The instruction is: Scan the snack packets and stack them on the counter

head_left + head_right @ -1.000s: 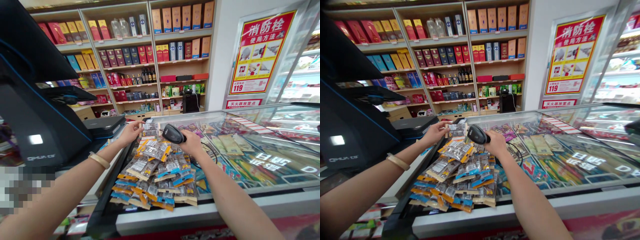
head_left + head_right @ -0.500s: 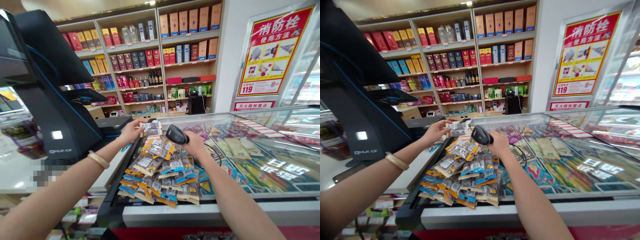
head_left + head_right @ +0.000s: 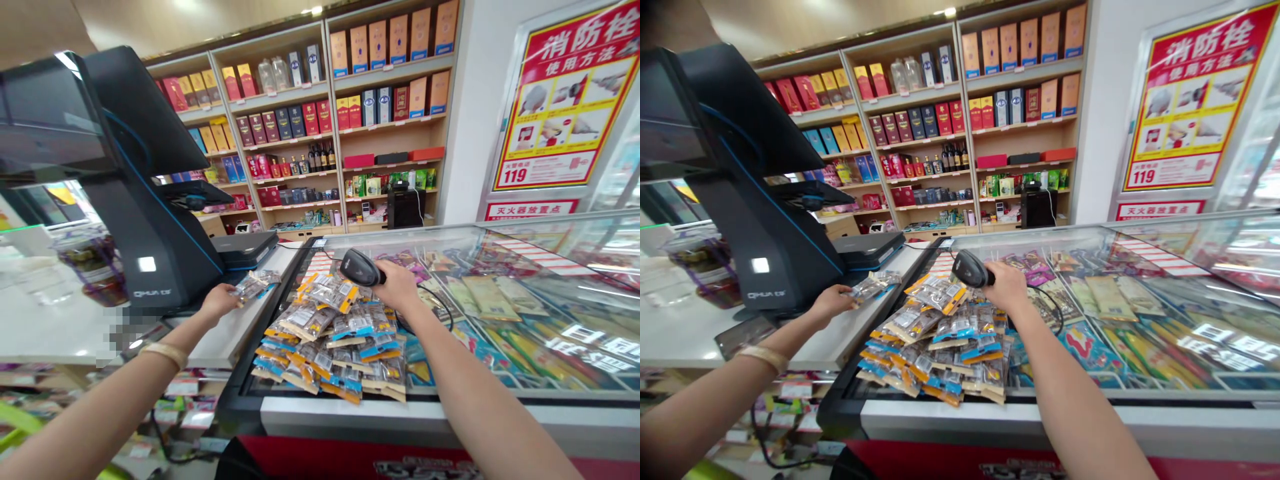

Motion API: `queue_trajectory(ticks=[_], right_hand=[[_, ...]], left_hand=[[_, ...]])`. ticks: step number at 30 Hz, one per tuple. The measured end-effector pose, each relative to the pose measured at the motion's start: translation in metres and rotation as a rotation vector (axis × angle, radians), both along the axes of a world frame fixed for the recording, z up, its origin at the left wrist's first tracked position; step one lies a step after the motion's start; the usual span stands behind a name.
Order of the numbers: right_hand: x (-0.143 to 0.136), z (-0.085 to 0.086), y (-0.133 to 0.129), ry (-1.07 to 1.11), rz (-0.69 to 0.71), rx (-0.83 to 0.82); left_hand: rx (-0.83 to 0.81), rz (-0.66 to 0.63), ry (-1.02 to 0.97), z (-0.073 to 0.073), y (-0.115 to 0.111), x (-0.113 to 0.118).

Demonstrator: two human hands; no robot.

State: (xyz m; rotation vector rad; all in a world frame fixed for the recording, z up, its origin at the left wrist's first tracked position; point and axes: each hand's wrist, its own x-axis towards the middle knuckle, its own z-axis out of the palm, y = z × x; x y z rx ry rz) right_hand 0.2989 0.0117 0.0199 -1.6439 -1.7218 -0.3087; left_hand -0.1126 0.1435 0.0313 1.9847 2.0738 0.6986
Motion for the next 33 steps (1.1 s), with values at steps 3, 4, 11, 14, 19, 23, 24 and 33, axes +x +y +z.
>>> queue_trajectory(ticks=[3, 4, 11, 14, 19, 23, 24, 33], right_hand=[[0.0, 0.0, 0.0, -0.004, 0.006, 0.002], [0.0, 0.0, 0.0, -0.001, 0.006, 0.006], [0.001, -0.002, 0.001, 0.012, 0.0, 0.037], [0.002, -0.002, 0.002, 0.011, -0.008, 0.029], [0.002, -0.002, 0.002, 0.006, -0.004, 0.028], [0.002, 0.0, 0.001, 0.008, 0.004, 0.011], [0.002, 0.0, 0.001, 0.009, 0.005, 0.009], [0.002, -0.002, 0.002, 0.022, 0.014, 0.052]], left_hand=[[-0.116, 0.02, 0.125, 0.005, -0.008, 0.002], [-0.134, 0.011, 0.16, 0.008, -0.011, 0.003], [-0.163, -0.04, 0.491, 0.019, -0.028, 0.013], [-0.06, -0.062, 0.549, 0.019, -0.031, 0.019], [-0.014, -0.233, 0.689, 0.015, -0.036, 0.028], [-0.177, -0.197, 0.745, 0.015, -0.043, 0.032], [-0.191, -0.185, 0.754, 0.016, -0.046, 0.032], [-0.245, -0.135, 0.867, 0.024, -0.064, 0.044]])
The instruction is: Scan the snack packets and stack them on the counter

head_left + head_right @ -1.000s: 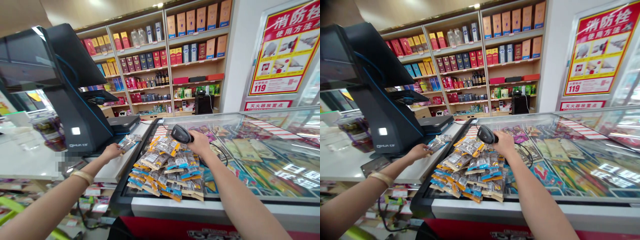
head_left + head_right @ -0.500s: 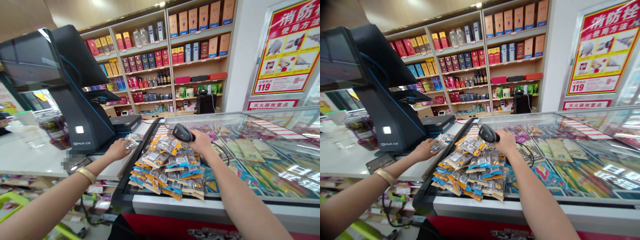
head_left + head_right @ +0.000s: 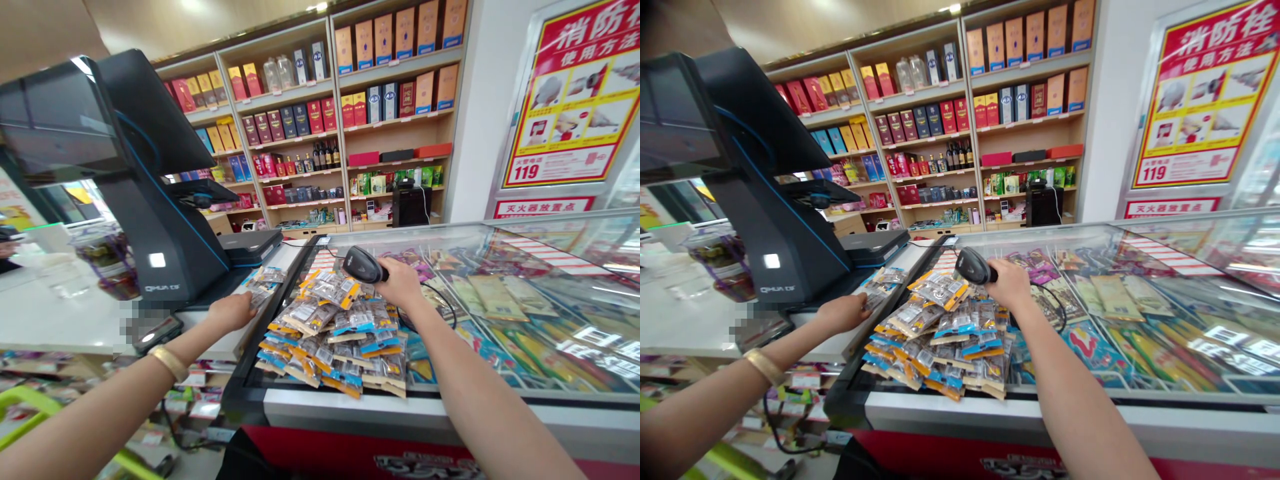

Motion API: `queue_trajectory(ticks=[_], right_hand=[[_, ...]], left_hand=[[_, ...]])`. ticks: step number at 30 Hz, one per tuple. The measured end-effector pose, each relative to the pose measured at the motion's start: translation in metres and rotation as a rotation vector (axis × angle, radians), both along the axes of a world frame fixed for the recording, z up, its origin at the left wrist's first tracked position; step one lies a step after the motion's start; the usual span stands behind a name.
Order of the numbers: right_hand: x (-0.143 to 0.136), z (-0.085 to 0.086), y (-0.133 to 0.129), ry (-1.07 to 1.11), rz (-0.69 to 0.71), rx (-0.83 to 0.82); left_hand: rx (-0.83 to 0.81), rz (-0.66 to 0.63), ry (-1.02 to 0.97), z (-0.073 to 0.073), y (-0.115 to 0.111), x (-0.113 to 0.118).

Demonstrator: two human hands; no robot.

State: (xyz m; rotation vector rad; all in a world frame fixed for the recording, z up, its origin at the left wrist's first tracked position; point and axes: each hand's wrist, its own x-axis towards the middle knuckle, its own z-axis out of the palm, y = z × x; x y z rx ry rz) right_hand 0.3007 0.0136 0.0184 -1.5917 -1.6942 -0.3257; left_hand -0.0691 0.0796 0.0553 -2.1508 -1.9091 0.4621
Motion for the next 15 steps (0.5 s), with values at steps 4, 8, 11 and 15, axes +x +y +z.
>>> queue_trajectory(ticks=[4, 8, 11, 15], right_hand=[[0.0, -0.001, 0.0, -0.006, -0.004, 0.005], [0.0, -0.001, 0.0, -0.009, -0.006, 0.006], [0.0, 0.0, -0.001, -0.001, -0.009, 0.012], [0.0, 0.0, 0.0, 0.005, -0.006, 0.016]], left_hand=[[0.041, -0.062, 0.039, -0.001, 0.0, -0.001], [0.036, -0.09, 0.017, -0.005, 0.002, -0.006], [0.035, -0.055, -0.062, -0.009, 0.004, -0.01], [0.271, -0.165, -0.293, -0.003, 0.007, -0.003]])
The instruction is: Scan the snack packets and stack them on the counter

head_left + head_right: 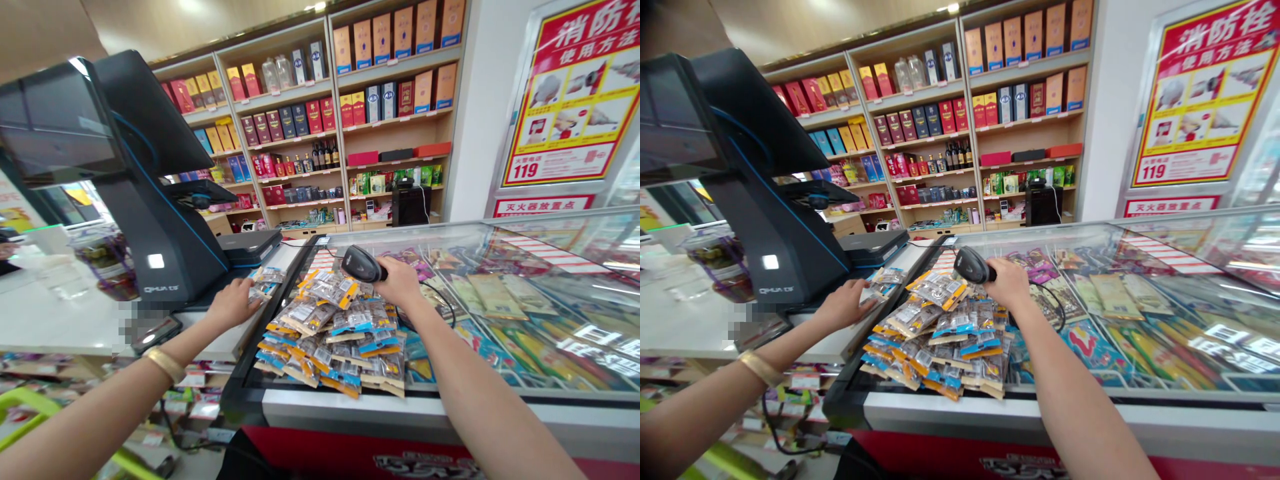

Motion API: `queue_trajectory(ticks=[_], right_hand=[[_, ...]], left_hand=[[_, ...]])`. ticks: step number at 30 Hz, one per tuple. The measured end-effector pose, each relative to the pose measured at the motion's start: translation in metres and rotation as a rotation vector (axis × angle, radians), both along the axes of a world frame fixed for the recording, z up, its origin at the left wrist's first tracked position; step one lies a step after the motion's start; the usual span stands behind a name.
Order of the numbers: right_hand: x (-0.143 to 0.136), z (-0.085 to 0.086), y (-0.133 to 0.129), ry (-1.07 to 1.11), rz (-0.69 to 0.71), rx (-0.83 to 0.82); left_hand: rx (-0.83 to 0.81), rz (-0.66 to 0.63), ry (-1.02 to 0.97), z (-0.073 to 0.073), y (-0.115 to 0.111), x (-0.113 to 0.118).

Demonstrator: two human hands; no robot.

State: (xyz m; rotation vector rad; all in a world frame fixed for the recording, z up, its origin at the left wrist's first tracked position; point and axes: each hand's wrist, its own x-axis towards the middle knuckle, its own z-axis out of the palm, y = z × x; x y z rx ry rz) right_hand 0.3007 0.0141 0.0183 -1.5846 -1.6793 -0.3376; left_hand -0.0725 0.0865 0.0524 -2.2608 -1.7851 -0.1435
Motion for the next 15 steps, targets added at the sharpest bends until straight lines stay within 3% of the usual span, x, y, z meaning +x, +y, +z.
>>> queue_trajectory(ticks=[2, 4, 7, 11, 15], right_hand=[[0.001, -0.001, 0.001, 0.006, 0.008, 0.003], [0.001, -0.002, 0.002, 0.018, 0.017, 0.011], [0.003, -0.004, 0.003, 0.041, 0.033, 0.035], [0.006, -0.005, 0.005, 0.068, 0.093, 0.08], [0.009, -0.005, 0.007, 0.133, 0.178, 0.116]], left_hand=[[0.038, -0.221, -0.202, 0.012, -0.002, 0.015], [-0.042, -0.459, -0.382, 0.027, -0.007, 0.037], [-0.213, -0.724, -0.401, 0.047, -0.017, 0.074], [-0.327, -0.853, -0.258, 0.06, -0.021, 0.107], [-0.33, -0.861, -0.209, 0.063, -0.018, 0.11]])
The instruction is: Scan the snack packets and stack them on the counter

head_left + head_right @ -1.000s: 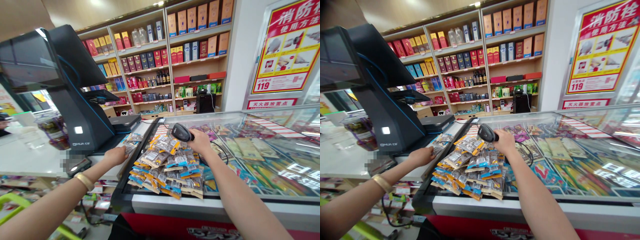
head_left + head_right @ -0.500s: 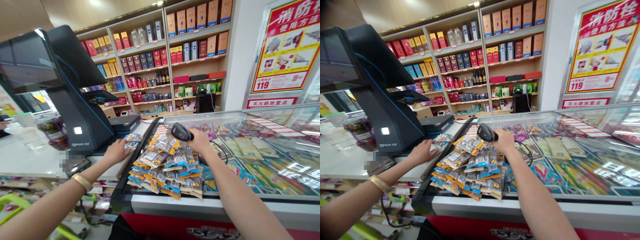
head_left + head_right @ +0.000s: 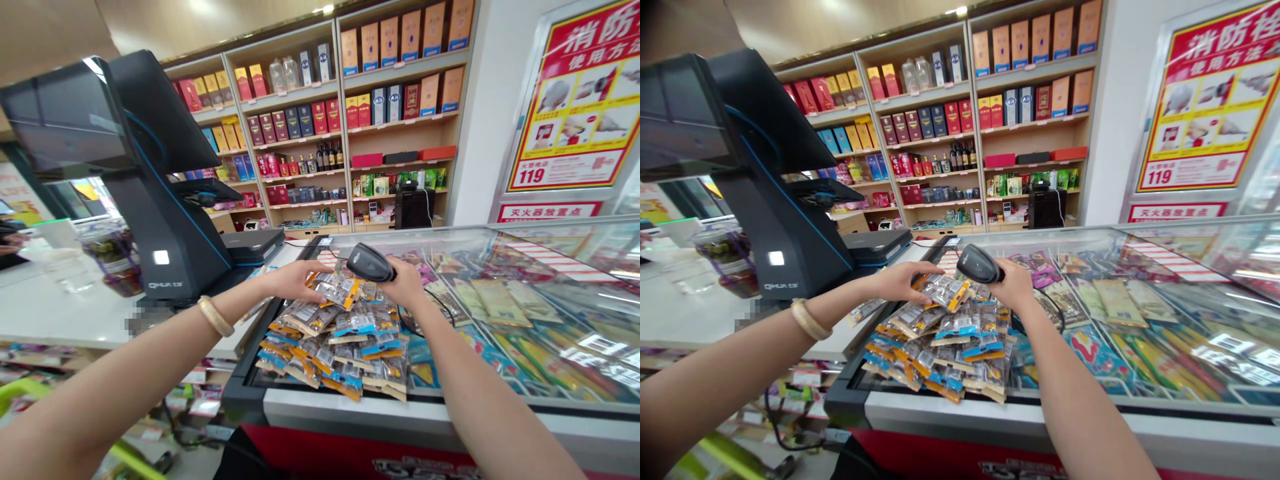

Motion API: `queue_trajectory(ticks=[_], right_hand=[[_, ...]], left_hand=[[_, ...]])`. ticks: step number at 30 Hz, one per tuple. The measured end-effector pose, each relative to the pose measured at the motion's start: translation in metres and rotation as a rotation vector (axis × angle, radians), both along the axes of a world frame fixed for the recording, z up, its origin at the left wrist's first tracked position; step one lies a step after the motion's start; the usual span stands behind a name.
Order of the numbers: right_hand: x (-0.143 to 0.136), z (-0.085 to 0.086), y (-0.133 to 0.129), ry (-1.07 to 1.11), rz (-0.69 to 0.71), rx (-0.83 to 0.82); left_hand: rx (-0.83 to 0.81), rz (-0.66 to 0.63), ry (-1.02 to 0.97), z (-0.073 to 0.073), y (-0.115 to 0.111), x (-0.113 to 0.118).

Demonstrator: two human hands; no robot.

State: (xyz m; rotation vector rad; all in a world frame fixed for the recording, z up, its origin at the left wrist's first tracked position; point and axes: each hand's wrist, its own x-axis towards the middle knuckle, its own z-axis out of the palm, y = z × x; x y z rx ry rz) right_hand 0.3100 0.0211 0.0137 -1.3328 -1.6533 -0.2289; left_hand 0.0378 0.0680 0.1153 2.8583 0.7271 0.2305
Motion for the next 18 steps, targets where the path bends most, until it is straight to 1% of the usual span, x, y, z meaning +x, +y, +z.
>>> queue_trajectory(ticks=[2, 5, 9, 12, 18], right_hand=[[0.0, 0.002, -0.001, 0.037, 0.063, 0.008], [-0.001, 0.006, -0.003, 0.068, 0.148, 0.006], [-0.006, 0.012, -0.007, 0.045, 0.196, -0.005], [-0.009, 0.016, -0.01, 0.004, 0.195, -0.026], [-0.013, 0.018, -0.014, -0.015, 0.196, -0.092]], left_hand=[[0.074, 0.008, -0.053, 0.003, 0.001, -0.005], [0.242, 0.061, -0.159, 0.01, 0.001, -0.017], [0.425, 0.125, -0.18, 0.019, 0.001, -0.03], [0.48, 0.157, -0.139, 0.021, 0.0, -0.034], [0.476, 0.19, -0.075, 0.02, -0.004, -0.033]])
